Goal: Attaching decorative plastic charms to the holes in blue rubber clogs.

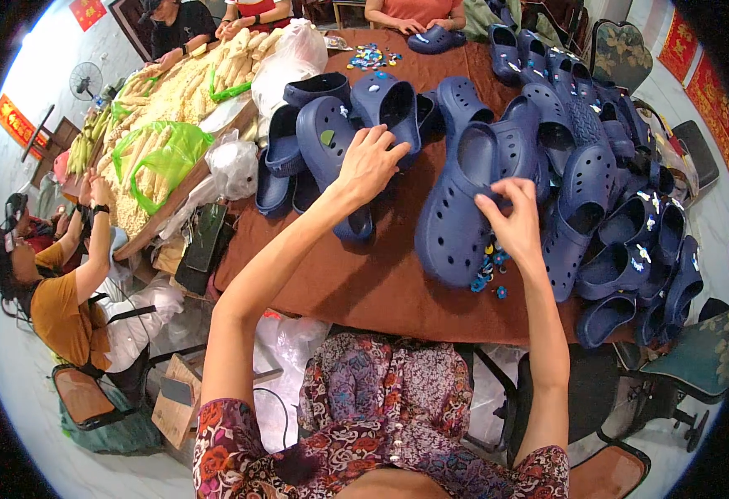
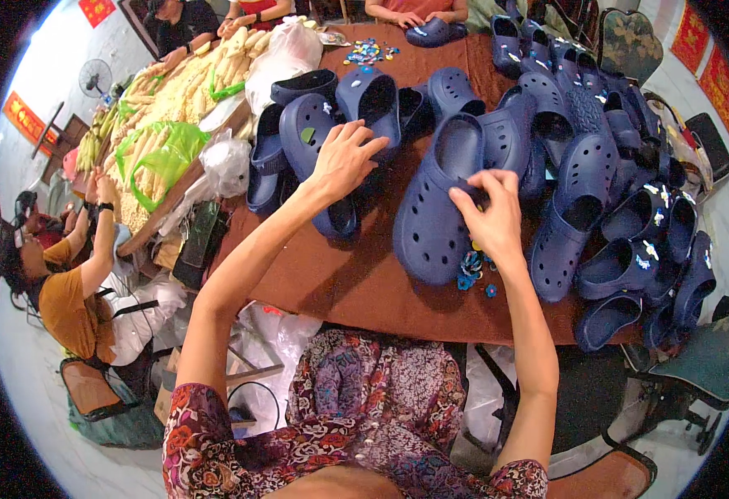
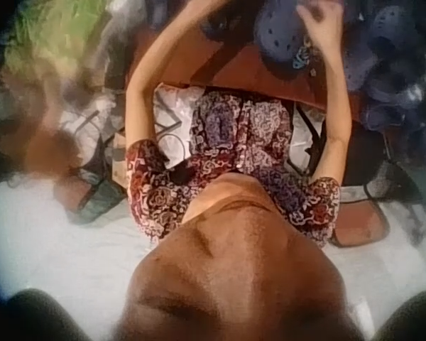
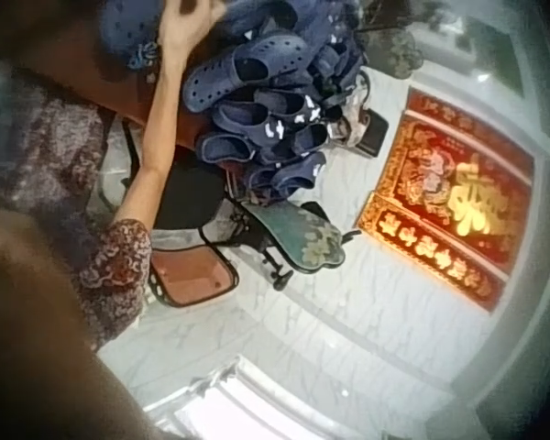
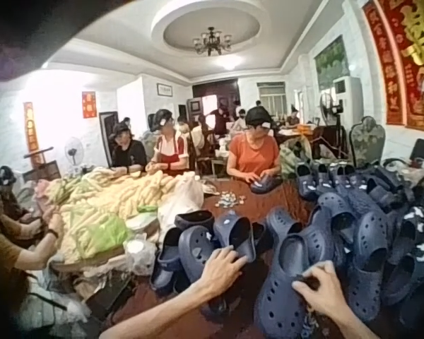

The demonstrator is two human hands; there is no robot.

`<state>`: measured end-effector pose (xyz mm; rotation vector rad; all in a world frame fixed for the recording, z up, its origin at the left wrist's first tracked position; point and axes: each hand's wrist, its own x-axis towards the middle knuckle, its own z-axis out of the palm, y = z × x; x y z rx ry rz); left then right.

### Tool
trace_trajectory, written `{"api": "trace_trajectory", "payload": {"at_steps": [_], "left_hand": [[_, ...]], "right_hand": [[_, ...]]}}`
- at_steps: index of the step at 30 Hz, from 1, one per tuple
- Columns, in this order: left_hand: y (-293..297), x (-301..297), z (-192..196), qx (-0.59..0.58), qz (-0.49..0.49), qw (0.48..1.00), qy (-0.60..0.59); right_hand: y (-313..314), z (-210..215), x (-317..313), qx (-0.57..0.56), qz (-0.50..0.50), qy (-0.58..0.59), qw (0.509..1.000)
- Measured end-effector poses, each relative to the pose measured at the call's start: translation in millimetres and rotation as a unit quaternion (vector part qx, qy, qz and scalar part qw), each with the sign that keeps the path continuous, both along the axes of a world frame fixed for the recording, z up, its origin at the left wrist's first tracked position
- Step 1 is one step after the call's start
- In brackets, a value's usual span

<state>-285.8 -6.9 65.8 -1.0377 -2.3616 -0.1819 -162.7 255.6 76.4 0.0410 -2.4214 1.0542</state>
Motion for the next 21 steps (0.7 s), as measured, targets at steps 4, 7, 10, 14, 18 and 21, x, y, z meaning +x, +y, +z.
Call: {"api": "trace_trajectory", "payload": {"at_steps": [4,7,10,14,18,21], "left_hand": [[9.4,-5.4,-8.7,-0.038,-0.016,0.999,-0.005],[19.5,-7.6,-18.6,-0.082,-0.013,0.996,-0.015],[30.5,-5.6,-29.7,-0.137,-0.033,0.990,0.003],[38.1,0.1,-38.3,-0.145,-0.032,0.989,0.003],[32.5,11.2,-35.7,-0.143,-0.007,0.988,-0.056],[13.7,37.8,-37.3,0.007,-0.055,0.995,-0.082]], "right_hand": [[5.1,5.7,62.5,0.015,0.006,0.025,1.000],[5.4,6.3,100.4,0.043,-0.009,0.022,0.999],[5.1,5.8,127.3,0.059,-0.017,0.012,0.998],[2.1,4.3,150.5,0.037,-0.014,-0.020,0.999],[-6.0,4.5,161.3,0.003,-0.013,-0.034,0.999],[-11.7,5.3,167.4,-0.020,-0.019,-0.042,0.999]]}}
